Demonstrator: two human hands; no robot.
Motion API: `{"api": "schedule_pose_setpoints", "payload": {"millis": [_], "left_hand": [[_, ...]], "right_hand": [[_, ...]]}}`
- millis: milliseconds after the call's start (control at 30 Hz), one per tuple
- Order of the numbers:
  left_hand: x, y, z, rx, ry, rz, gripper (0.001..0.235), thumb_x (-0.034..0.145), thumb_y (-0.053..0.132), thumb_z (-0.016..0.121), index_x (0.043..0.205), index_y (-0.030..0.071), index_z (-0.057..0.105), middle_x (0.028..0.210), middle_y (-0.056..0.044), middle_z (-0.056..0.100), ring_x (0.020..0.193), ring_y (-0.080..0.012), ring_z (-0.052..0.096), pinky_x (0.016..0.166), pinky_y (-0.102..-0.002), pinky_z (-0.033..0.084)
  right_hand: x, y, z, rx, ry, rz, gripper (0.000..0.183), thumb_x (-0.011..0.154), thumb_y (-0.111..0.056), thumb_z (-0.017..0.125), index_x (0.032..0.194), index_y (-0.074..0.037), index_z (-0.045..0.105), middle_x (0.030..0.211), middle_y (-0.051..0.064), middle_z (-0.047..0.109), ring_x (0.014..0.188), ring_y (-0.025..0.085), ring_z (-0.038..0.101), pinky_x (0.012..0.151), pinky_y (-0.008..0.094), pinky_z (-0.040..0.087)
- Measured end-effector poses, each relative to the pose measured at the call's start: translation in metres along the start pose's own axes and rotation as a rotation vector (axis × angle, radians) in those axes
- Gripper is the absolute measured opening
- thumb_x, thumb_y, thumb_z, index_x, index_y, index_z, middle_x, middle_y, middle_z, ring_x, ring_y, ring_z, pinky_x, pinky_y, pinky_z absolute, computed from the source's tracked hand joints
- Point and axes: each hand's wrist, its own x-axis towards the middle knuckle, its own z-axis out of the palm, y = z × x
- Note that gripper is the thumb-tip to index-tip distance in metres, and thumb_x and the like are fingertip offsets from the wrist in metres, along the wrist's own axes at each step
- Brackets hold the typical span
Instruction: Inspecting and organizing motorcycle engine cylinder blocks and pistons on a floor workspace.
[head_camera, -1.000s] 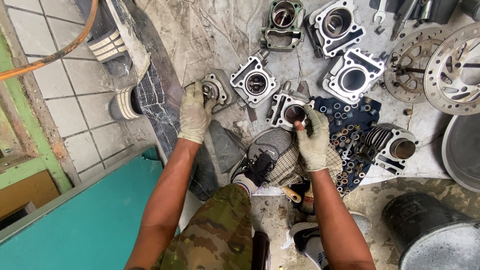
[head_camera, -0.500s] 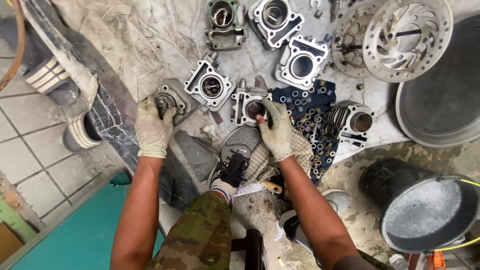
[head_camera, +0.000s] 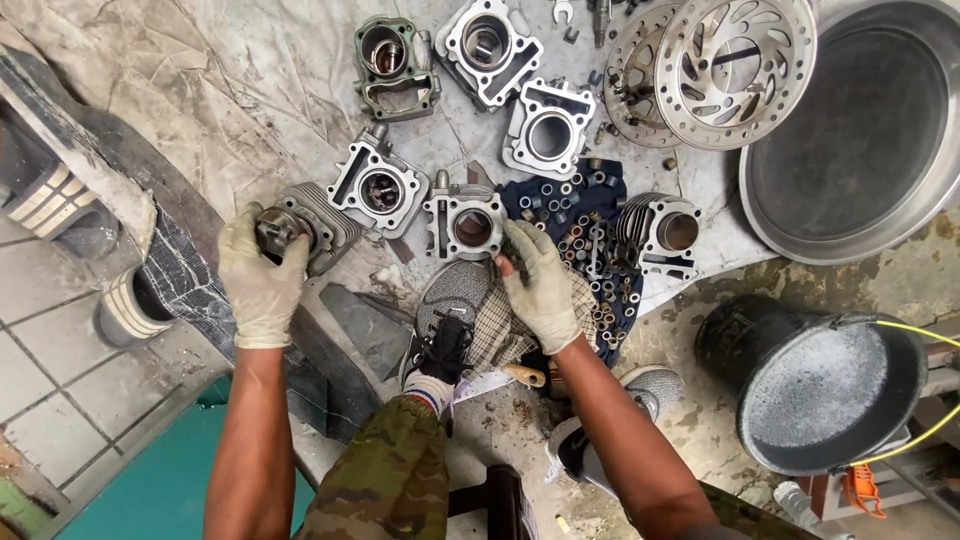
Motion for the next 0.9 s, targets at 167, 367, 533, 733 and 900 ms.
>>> {"api": "schedule_pose_setpoints", "payload": {"millis": [167, 367, 533, 733, 900], "left_hand": [[-0.018, 0.111, 0.021, -0.156, -0.065, 0.213, 0.068, 0.076, 0.02, 0.09, 0.133, 0.0, 0.061, 0.12, -0.025, 0.059, 0.117, -0.0467, 0.06, 0.1, -0.053, 0.051], [-0.034, 0.148, 0.062, -0.522, -0.44, 0.15, 0.064, 0.068, 0.015, 0.085, 0.129, 0.008, 0.066, 0.122, -0.018, 0.059, 0.118, -0.0417, 0.064, 0.103, -0.05, 0.054], [-0.039, 0.171, 0.048, -0.848, -0.783, -0.301, 0.082, 0.068, -0.004, 0.086, 0.144, 0.014, 0.06, 0.142, -0.017, 0.05, 0.129, -0.0356, 0.06, 0.096, -0.038, 0.06], [-0.044, 0.165, 0.055, -0.992, -0.942, -0.522, 0.093, 0.072, -0.01, 0.08, 0.155, 0.011, 0.044, 0.138, -0.017, 0.06, 0.117, -0.0216, 0.064, 0.097, -0.03, 0.059], [-0.054, 0.171, 0.062, -1.129, -0.941, -0.551, 0.093, 0.072, -0.013, 0.081, 0.154, 0.011, 0.046, 0.144, -0.019, 0.06, 0.119, -0.0238, 0.065, 0.096, -0.031, 0.06]], "right_hand": [[-0.018, -0.044, -0.014, -0.069, -0.124, -0.125, 0.065, 0.092, -0.018, 0.073, 0.153, -0.01, 0.05, 0.145, 0.026, 0.052, 0.134, 0.043, 0.053, 0.113, 0.053, 0.044], [-0.026, -0.041, -0.016, 0.049, -0.22, -0.193, 0.066, 0.093, -0.016, 0.072, 0.154, -0.009, 0.047, 0.152, 0.021, 0.048, 0.14, 0.04, 0.048, 0.114, 0.05, 0.043], [-0.033, -0.02, -0.019, -0.024, -0.263, -0.149, 0.065, 0.086, -0.032, 0.08, 0.144, -0.013, 0.057, 0.141, 0.011, 0.058, 0.132, 0.031, 0.058, 0.111, 0.042, 0.049], [-0.035, -0.014, -0.032, 0.03, -0.36, -0.096, 0.069, 0.082, -0.034, 0.084, 0.142, -0.009, 0.06, 0.121, 0.017, 0.06, 0.118, 0.041, 0.064, 0.101, 0.05, 0.055], [-0.04, -0.012, -0.042, 0.096, -0.376, -0.045, 0.065, 0.082, -0.036, 0.085, 0.137, -0.008, 0.063, 0.127, 0.019, 0.062, 0.122, 0.042, 0.062, 0.104, 0.05, 0.052]]}}
